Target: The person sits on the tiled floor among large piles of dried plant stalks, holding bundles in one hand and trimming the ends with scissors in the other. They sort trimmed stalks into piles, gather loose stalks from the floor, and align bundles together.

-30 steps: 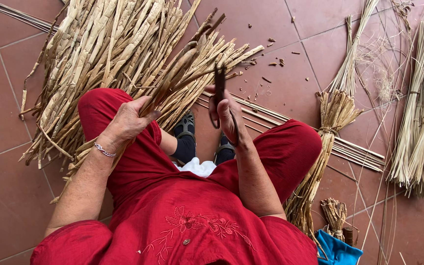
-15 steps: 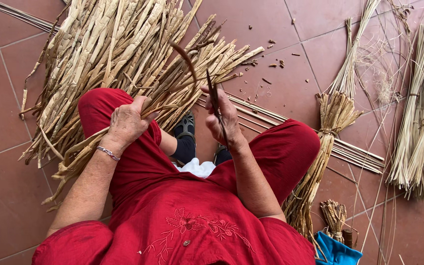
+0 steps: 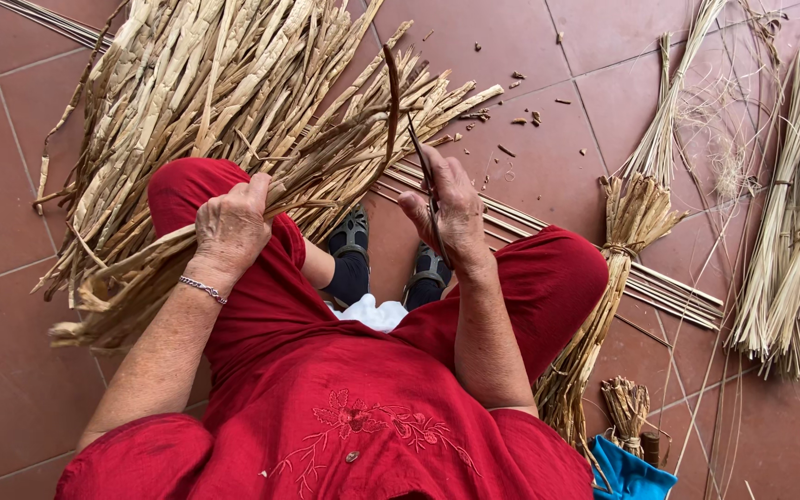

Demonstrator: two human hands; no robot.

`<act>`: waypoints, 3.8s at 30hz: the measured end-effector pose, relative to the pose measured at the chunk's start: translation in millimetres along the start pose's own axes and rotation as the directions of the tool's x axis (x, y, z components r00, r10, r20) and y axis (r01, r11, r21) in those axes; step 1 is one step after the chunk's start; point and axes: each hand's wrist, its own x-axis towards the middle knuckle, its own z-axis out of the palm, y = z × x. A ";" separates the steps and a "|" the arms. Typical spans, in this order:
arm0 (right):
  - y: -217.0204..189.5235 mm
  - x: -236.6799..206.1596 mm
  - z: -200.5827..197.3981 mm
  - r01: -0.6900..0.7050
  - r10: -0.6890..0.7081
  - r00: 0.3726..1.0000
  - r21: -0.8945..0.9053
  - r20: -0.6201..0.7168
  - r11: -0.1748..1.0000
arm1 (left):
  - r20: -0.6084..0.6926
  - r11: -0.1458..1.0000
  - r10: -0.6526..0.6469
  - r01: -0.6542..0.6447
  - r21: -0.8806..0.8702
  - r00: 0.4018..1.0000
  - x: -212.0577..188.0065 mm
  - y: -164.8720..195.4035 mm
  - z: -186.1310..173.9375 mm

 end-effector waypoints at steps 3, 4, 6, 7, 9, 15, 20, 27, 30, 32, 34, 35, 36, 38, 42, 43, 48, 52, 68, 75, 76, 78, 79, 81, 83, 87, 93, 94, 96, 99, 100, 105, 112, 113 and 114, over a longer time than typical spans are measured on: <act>-2.0 3.6 -9.7 0.028 -0.027 1.000 -0.106 0.006 0.994 | -0.024 0.999 0.025 -0.024 0.044 0.999 -0.7 -2.7 1.9; -3.2 4.3 -12.0 0.035 -0.034 0.999 -0.134 0.010 0.990 | -0.043 0.998 0.038 -0.036 0.060 0.998 -0.9 -3.8 2.0; -5.3 5.0 -15.9 0.070 -0.070 0.998 -0.215 0.010 0.974 | -0.039 0.997 0.038 -0.035 0.067 0.999 -1.0 -5.4 2.3; -6.1 4.9 -16.6 0.087 -0.087 0.996 -0.254 0.012 0.963 | -0.035 0.997 0.037 -0.035 0.072 0.999 -1.2 -6.3 2.4; -6.1 3.4 -16.6 0.061 -0.058 0.998 -0.283 0.020 0.957 | -0.038 0.996 0.044 -0.040 0.085 0.998 -1.3 -7.7 3.3; 16.2 -6.5 -4.8 -0.018 0.019 1.000 -0.221 0.004 0.975 | -0.028 0.995 0.039 -0.036 0.090 0.999 1.2 -9.9 9.6; 42.1 -8.1 10.4 -0.322 0.322 0.947 0.016 -0.003 0.947 | -0.023 1.000 0.011 -0.011 -0.011 1.000 5.2 -12.8 6.9; 32.9 -5.0 -0.9 -0.365 0.372 0.926 0.102 -0.063 0.926 | -0.065 0.982 0.030 -0.042 -0.186 0.997 4.3 -10.1 -11.3; 20.1 -0.1 2.4 -0.214 0.213 0.977 -0.036 -0.017 0.976 | -0.079 0.974 0.052 -0.068 -0.215 0.996 4.8 -7.7 -13.5; 13.7 2.5 7.0 -0.106 0.105 0.994 -0.111 -0.011 0.988 | -0.085 0.973 0.067 -0.084 -0.214 0.994 4.2 -6.7 -12.9; 10.1 5.8 11.7 -0.057 0.055 0.998 -0.161 -0.019 0.985 | -0.106 0.971 0.094 -0.115 -0.211 0.990 3.7 -5.7 -11.2; 8.2 5.8 14.7 -0.042 0.029 0.997 -0.199 -0.066 0.979 | -0.104 0.973 0.099 -0.118 -0.198 0.990 2.6 -5.5 -10.6; 6.4 6.7 18.5 -0.026 0.000 0.994 -0.239 -0.111 0.971 | -0.104 0.975 0.103 -0.121 -0.184 0.989 1.5 -5.2 -10.2; 6.5 7.8 21.6 -0.002 -0.044 0.987 -0.282 -0.157 0.960 | -0.091 0.980 0.103 -0.117 -0.160 0.991 0.2 -4.3 -9.5; 12.3 4.7 29.0 0.004 -0.050 0.986 -0.278 -0.158 0.961 | -0.083 0.981 0.121 -0.132 -0.144 0.989 -3.9 -2.7 -10.1; 14.9 2.8 31.5 -0.003 -0.042 0.986 -0.275 -0.158 0.962 | -0.096 0.978 0.135 -0.148 -0.147 0.986 -4.4 -2.2 -10.3; 28.2 -2.9 46.3 -0.121 0.115 0.987 -0.050 -0.109 0.991 | -0.106 0.966 0.147 -0.166 -0.198 0.983 -2.9 -1.3 -11.9; 31.5 -1.9 42.8 -0.239 0.266 0.956 0.196 -0.126 0.951 | -0.123 0.958 0.147 -0.172 -0.229 0.982 -3.3 -2.0 -15.8; 24.6 -0.3 22.4 -0.192 0.189 0.981 0.152 0.032 0.970 | -0.175 0.941 0.220 -0.256 -0.222 0.960 -6.3 -9.7 -8.2; 19.2 0.9 6.7 -0.167 0.167 0.984 -0.019 0.058 0.986 | -0.228 0.967 0.216 -0.240 -0.085 0.950 -12.6 -7.0 -5.7; 17.7 0.5 5.1 -0.174 0.175 0.982 -0.019 0.067 0.985 | -0.234 0.967 0.210 -0.237 -0.091 0.949 -13.4 -7.6 -5.4; 16.7 0.1 3.8 -0.232 0.230 0.969 0.013 0.085 0.973 | -0.234 0.969 0.213 -0.237 -0.077 0.949 -13.5 -8.1 -4.5; 16.8 -0.7 4.3 -0.262 0.258 0.961 0.029 0.095 0.965 | -0.233 0.969 0.215 -0.238 -0.071 0.948 -13.4 -8.2 -4.2; 19.6 -0.7 7.6 -0.243 0.247 0.966 -0.046 0.078 0.969 | -0.251 0.969 0.227 -0.245 -0.043 0.941 -12.2 -8.0 -4.1; 23.6 -1.4 12.8 -0.247 0.251 0.967 -0.082 0.040 0.965 | -0.266 0.970 0.226 -0.241 -0.027 0.937 -10.1 -7.7 -4.5; 33.4 0.2 19.0 -0.375 0.379 0.925 0.086 -0.033 0.923 | -0.233 0.968 0.170 -0.207 -0.144 0.957 -4.9 -9.2 -6.9; 30.1 -0.3 14.0 -0.339 0.350 0.937 0.313 0.025 0.887 | -0.094 0.875 0.096 -0.129 -0.467 0.991 1.1 -21.2 -6.3; 27.3 0.6 14.6 -0.303 0.306 0.951 0.341 0.049 0.890 | -0.032 0.865 0.069 -0.076 -0.497 0.997 2.9 -23.0 -5.5; 21.4 0.5 15.2 -0.300 0.283 0.954 0.328 0.102 0.896 | 0.062 0.879 0.041 -0.007 -0.477 0.997 4.9 -25.9 -5.0; 15.7 0.3 16.1 -0.278 0.238 0.957 0.296 0.166 0.914 | 0.120 0.855 0.027 0.040 -0.518 0.992 6.1 -27.1 -7.1; 15.0 0.8 16.3 -0.267 0.221 0.958 0.281 0.184 0.922 | 0.125 0.837 0.028 0.045 -0.545 0.992 6.6 -27.4 -8.7; 18.2 4.8 19.2 -0.384 0.339 0.911 0.184 0.234 0.905 | 0.240 0.639 0.006 0.181 -0.748 0.971 7.8 -27.9 -15.7; 27.1 0.7 27.7 -0.369 0.313 0.875 0.088 0.370 0.925 | 0.310 0.575 -0.021 0.265 -0.774 0.950 13.6 -38.0 -13.0; 29.0 -1.7 29.6 -0.306 0.254 0.896 0.092 0.364 0.948 | 0.324 0.543 -0.030 0.287 -0.789 0.946 13.8 -38.4 -11.4; 30.9 -3.8 31.7 -0.240 0.191 0.914 0.096 0.358 0.966 | 0.336 0.510 -0.039 0.308 -0.803 0.941 14.3 -39.0 -10.0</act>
